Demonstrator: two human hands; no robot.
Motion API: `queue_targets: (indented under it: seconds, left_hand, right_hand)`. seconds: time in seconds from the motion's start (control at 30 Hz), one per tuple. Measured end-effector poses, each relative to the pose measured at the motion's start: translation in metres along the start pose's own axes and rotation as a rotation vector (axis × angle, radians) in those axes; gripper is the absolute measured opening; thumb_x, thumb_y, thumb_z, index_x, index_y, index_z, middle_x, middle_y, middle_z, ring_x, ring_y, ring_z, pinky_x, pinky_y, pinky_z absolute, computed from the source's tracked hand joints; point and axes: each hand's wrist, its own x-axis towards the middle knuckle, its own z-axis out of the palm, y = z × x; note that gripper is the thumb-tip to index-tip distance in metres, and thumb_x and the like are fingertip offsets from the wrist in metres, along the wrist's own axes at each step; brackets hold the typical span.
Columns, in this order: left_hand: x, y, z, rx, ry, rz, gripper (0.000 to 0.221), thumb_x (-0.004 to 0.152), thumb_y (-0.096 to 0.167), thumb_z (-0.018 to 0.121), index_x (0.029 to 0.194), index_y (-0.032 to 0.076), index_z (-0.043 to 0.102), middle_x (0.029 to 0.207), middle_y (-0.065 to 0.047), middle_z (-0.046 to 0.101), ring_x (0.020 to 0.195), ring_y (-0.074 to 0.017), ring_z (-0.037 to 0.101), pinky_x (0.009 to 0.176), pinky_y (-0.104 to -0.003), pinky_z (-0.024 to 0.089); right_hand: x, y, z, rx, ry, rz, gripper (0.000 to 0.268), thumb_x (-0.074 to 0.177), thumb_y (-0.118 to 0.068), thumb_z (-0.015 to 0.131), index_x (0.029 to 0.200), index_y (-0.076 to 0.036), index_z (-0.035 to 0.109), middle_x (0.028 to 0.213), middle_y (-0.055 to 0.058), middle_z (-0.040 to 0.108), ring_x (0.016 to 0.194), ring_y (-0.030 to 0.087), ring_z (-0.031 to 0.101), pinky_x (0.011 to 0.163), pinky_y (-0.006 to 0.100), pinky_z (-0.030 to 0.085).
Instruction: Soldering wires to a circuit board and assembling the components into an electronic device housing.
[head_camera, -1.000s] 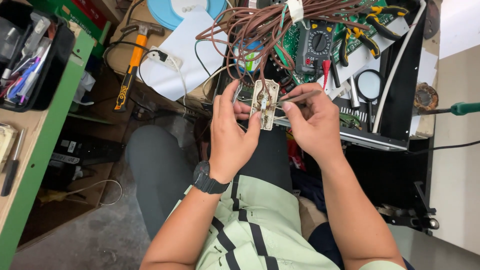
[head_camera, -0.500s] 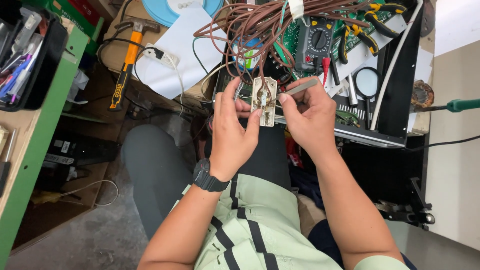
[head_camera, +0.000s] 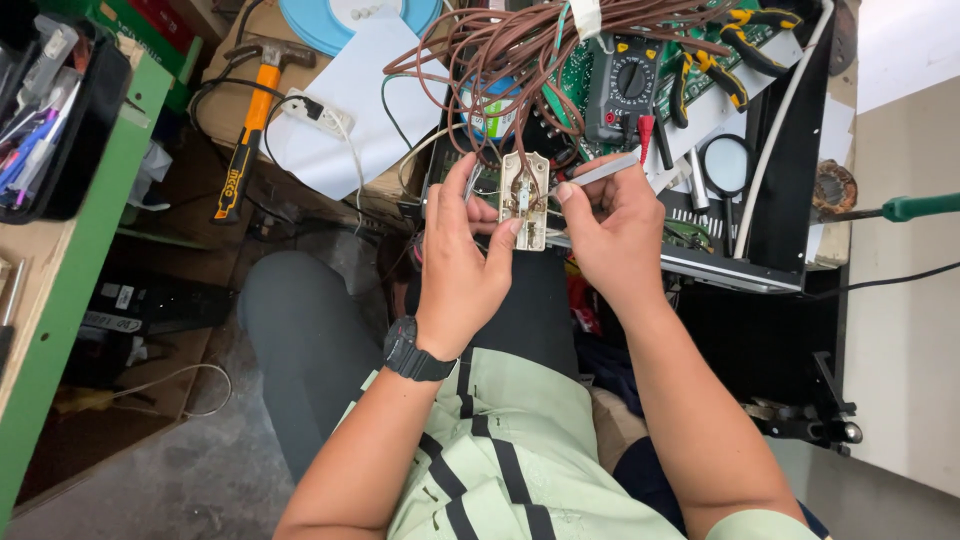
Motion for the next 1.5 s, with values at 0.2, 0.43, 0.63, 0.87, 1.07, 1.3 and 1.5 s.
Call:
queue_targets:
  seconds: [0.2,0.43,0.63,0.87,1.07,1.3,1.5]
  left_hand:
    - [0.001,-0.001,0.001,-0.02,0.012,-0.003,0.079,0.109,-0.006,0.079,0.173,-0.01,0.033,0.11,-0.008,0.042,0.105,-0.0334,0.072,0.093,-0.041,0.076]
    - [0.002,0.001,0.001,-0.009,0.023,-0.007,0.078,0.108,-0.006,0.08,0.172,-0.01,0.036,0.109,-0.009,0.042,0.103,-0.0328,0.073,0.091,-0.04,0.077]
    - [0.0,-0.003,0.003,-0.03,0.024,-0.008,0.078,0.109,-0.006,0.08,0.173,-0.009,0.036,0.109,-0.009,0.042,0.102,-0.0329,0.073,0.091,-0.041,0.077]
    - [-0.001,-0.008,0.003,-0.026,-0.002,0.005,0.077,0.111,-0.005,0.078,0.174,-0.007,0.035,0.11,-0.01,0.043,0.103,-0.0334,0.072,0.092,-0.043,0.077]
    - [0.0,-0.006,0.001,-0.021,-0.022,0.005,0.075,0.112,-0.004,0.077,0.174,-0.008,0.034,0.11,-0.009,0.042,0.103,-0.0328,0.072,0.091,-0.043,0.076]
    - [0.001,-0.005,0.002,-0.022,-0.017,0.008,0.075,0.113,-0.002,0.078,0.174,-0.008,0.034,0.11,-0.009,0.042,0.103,-0.0326,0.072,0.091,-0.042,0.076]
    - [0.001,-0.006,0.002,-0.029,-0.014,0.003,0.077,0.111,-0.005,0.079,0.174,-0.008,0.033,0.11,-0.009,0.041,0.103,-0.0331,0.071,0.09,-0.042,0.076]
  right_hand:
    - [-0.004,-0.01,-0.008,0.19,-0.02,0.147,0.017,0.113,0.001,0.072,0.128,0.004,0.064,0.102,0.025,0.079,0.089,0.023,0.077,0.071,0.036,0.073]
    - [-0.01,-0.009,-0.006,0.123,-0.013,0.084,0.015,0.113,0.003,0.073,0.126,0.004,0.066,0.104,0.026,0.081,0.089,0.026,0.079,0.074,0.037,0.074]
    - [-0.011,-0.007,-0.004,0.093,-0.016,0.025,0.014,0.114,0.004,0.073,0.126,0.005,0.065,0.103,0.028,0.081,0.086,0.029,0.08,0.072,0.04,0.073]
    - [-0.011,-0.013,0.001,0.07,0.025,0.026,0.011,0.116,0.0,0.071,0.125,0.003,0.065,0.093,0.025,0.079,0.08,0.025,0.079,0.068,0.037,0.071]
    - [-0.011,0.002,0.004,0.043,0.048,-0.027,0.011,0.115,0.002,0.073,0.124,0.003,0.066,0.09,0.026,0.079,0.078,0.029,0.08,0.064,0.038,0.07]
    - [-0.011,-0.002,-0.001,0.03,0.012,-0.014,0.012,0.116,0.001,0.072,0.126,0.003,0.065,0.097,0.028,0.08,0.086,0.035,0.083,0.066,0.039,0.07]
    - [-0.011,-0.012,-0.002,0.103,-0.014,0.05,0.013,0.116,0.003,0.069,0.126,0.006,0.062,0.103,0.031,0.08,0.092,0.034,0.083,0.072,0.04,0.071]
